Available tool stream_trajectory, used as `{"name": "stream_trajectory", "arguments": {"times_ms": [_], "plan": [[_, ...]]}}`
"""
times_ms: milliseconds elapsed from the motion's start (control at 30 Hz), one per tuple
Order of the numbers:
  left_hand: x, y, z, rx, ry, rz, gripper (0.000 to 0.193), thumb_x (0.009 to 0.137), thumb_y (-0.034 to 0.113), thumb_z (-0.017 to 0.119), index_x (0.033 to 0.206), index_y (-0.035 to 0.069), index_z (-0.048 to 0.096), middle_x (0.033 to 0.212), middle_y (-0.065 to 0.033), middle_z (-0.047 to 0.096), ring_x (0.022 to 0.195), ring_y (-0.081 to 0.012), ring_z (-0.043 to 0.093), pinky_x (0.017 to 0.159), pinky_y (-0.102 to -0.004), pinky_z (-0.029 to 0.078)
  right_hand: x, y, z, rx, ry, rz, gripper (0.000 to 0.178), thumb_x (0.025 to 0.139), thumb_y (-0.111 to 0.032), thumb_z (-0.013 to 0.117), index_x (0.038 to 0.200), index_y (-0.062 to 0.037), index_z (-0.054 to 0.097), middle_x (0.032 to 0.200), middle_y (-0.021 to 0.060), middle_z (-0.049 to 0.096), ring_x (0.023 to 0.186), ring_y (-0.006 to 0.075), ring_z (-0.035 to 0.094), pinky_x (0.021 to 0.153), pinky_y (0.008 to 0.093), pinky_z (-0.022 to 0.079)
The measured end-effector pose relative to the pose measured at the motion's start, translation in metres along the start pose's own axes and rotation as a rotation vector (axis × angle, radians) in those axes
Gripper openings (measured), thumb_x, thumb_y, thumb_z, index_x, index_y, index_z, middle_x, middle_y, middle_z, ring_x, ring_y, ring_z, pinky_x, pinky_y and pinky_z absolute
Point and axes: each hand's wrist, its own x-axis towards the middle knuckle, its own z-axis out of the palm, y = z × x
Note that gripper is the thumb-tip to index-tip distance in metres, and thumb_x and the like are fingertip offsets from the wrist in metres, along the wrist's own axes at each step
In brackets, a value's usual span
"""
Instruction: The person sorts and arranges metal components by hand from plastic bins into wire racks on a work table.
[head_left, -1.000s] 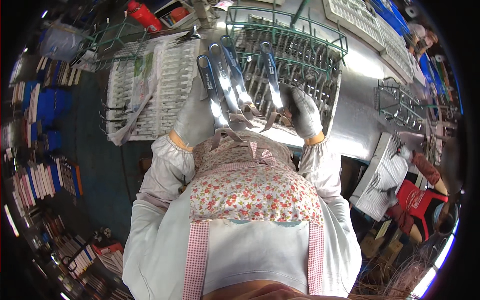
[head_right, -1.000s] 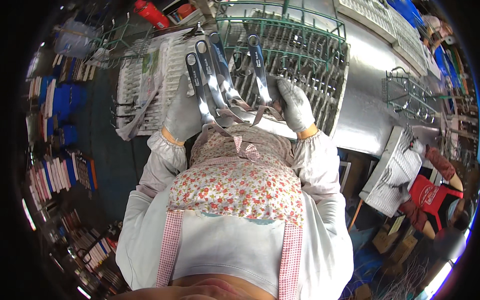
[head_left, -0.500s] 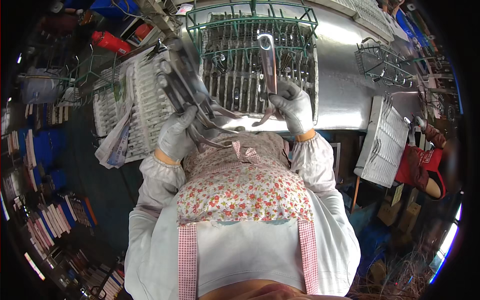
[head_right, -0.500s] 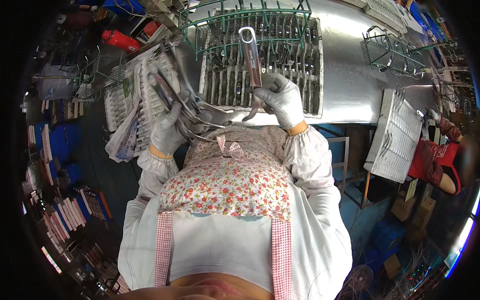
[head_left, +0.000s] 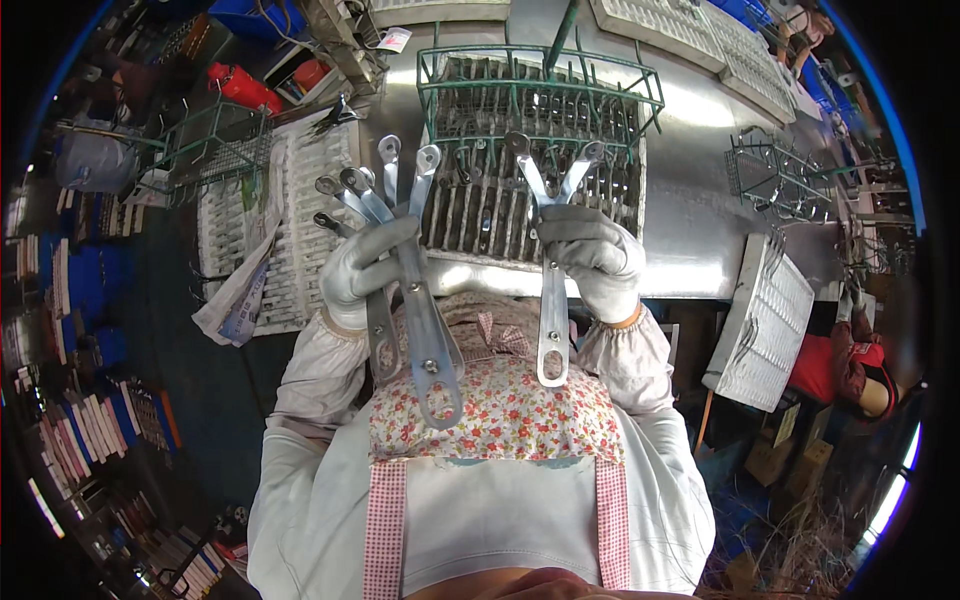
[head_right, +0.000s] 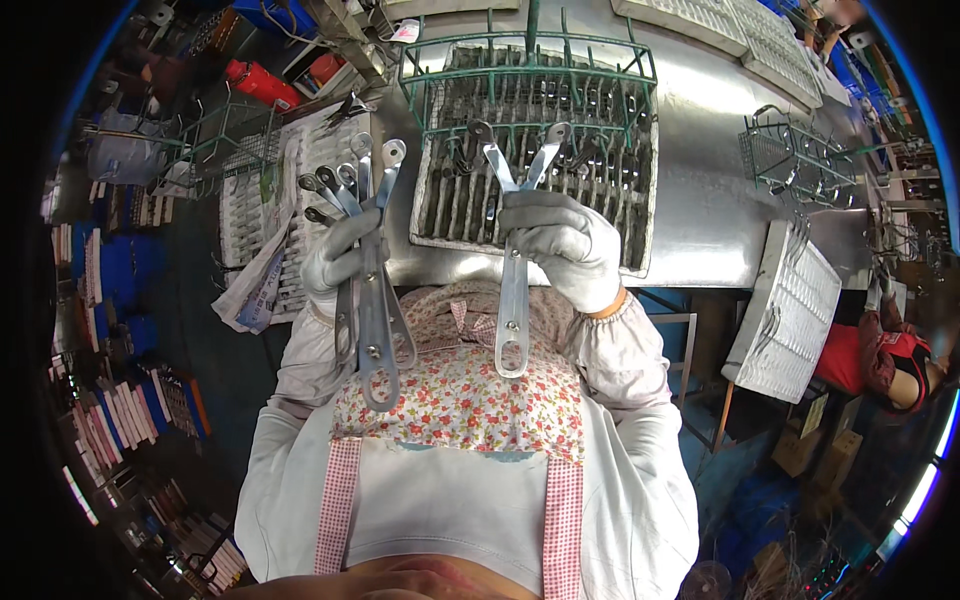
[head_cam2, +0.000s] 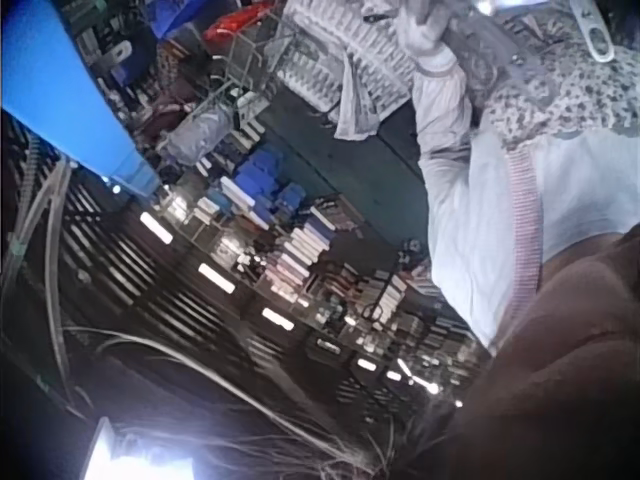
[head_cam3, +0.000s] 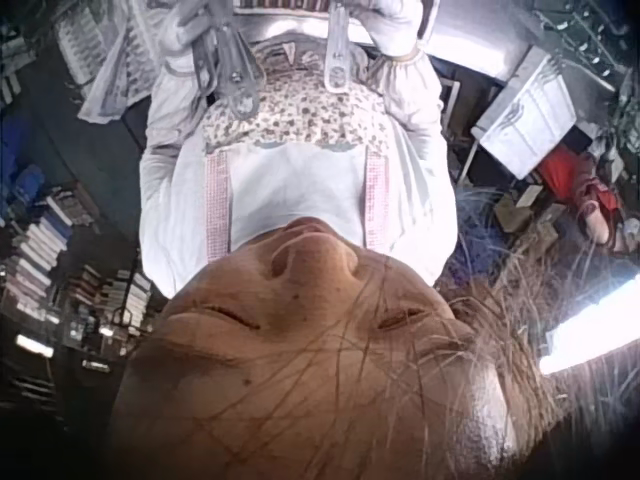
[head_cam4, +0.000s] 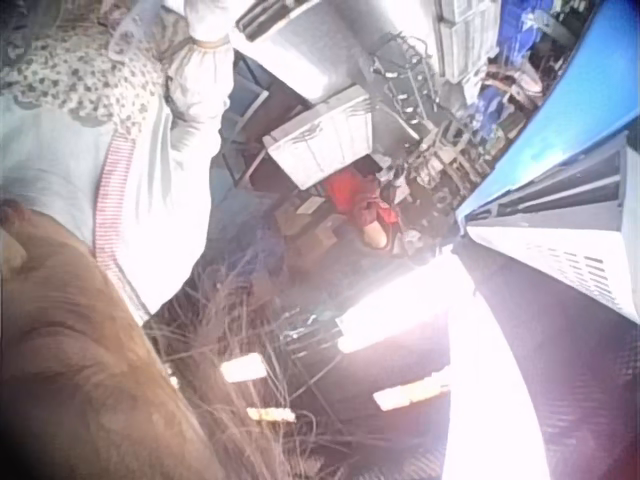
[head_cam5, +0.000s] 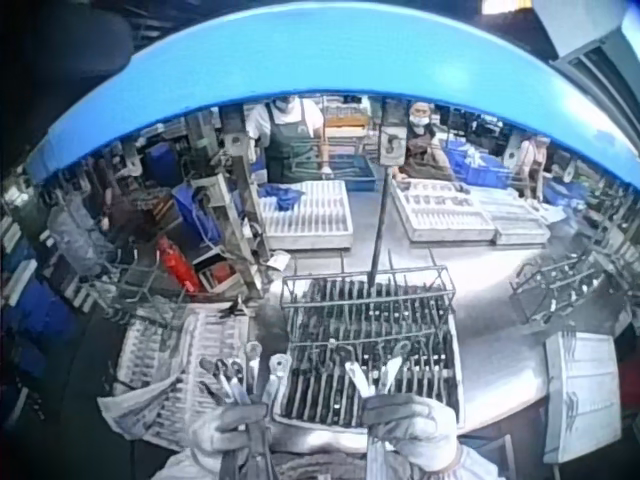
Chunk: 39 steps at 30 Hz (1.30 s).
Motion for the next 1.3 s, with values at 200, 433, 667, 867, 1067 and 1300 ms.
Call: {"name": "stream_trajectory", "arguments": {"times_ms": [200, 433, 667, 867, 1067, 1300], "plan": [[0.042, 0.014, -0.005, 0.434, -0.132, 0.538, 0.023, 0.061, 0.006, 0.073, 0.079, 0.003, 0.06, 0.103, -0.0228, 0.06, 0.082, -0.0323, 0.062, 0.065, -0.0363, 0.05, 0.014, 0.005, -0.006, -0.032, -0.071, -0.125, 0.014, 0.069, 0.012, 0.063, 0.075, 0.0028, 0.055, 0.105, 0.0219, 0.06, 0.094, 0.0237, 0.061, 0.077, 0.0296, 0.052], [0.055, 0.01, -0.006, 0.443, -0.148, 0.536, 0.035, 0.054, 0.02, 0.074, 0.081, 0.007, 0.058, 0.108, -0.0152, 0.058, 0.082, -0.032, 0.062, 0.064, -0.0371, 0.051, 0.017, 0.019, -0.026, 0.091, 0.213, -0.212, 0.012, 0.067, 0.006, 0.063, 0.078, 0.0015, 0.058, 0.091, 0.0188, 0.063, 0.089, 0.0296, 0.061, 0.082, 0.0407, 0.048], [0.054, 0.018, -0.003, 0.515, -0.207, 0.354, 0.033, 0.058, 0.013, 0.071, 0.087, 0.004, 0.06, 0.114, -0.0168, 0.057, 0.089, -0.0325, 0.062, 0.07, -0.0354, 0.051, -0.005, 0.04, -0.111, 0.503, 0.593, -0.129, 0.03, 0.089, -0.018, 0.056, 0.116, -0.0072, 0.052, 0.089, 0.0074, 0.058, 0.088, 0.0235, 0.054, 0.09, 0.0416, 0.039], [0.048, 0.02, 0.007, 0.533, -0.193, 0.184, 0.03, 0.06, 0.009, 0.072, 0.089, 0.008, 0.066, 0.115, -0.0114, 0.06, 0.092, -0.0284, 0.063, 0.074, -0.0346, 0.052, -0.018, 0.086, -0.195, 0.354, 0.872, 0.228, 0.034, 0.089, -0.023, 0.057, 0.118, -0.0066, 0.051, 0.076, 0.0016, 0.047, 0.066, 0.0154, 0.046, 0.071, 0.038, 0.044], [0.021, 0.009, 0.024, 0.129, 0.256, -0.383, 0.023, 0.078, 0.008, 0.063, 0.099, -0.001, 0.065, 0.103, -0.0117, 0.065, 0.09, -0.0194, 0.062, 0.078, -0.0296, 0.05, -0.016, 0.176, -0.246, -0.142, 0.72, 0.687, 0.046, 0.083, -0.01, 0.062, 0.127, -0.0077, 0.05, 0.077, 0.001, 0.053, 0.059, 0.0107, 0.045, 0.052, 0.0271, 0.044], [0.0, -0.003, 0.015, -0.059, 0.681, -0.715, 0.024, 0.084, 0.01, 0.061, 0.102, -0.006, 0.062, 0.09, -0.011, 0.065, 0.075, -0.0141, 0.063, 0.065, -0.0225, 0.05, 0.068, 0.224, -0.283, -0.742, 0.243, 0.744, 0.034, 0.081, -0.013, 0.06, 0.115, -0.0088, 0.061, 0.104, 0.0181, 0.064, 0.09, 0.027, 0.064, 0.079, 0.0334, 0.049]]}}
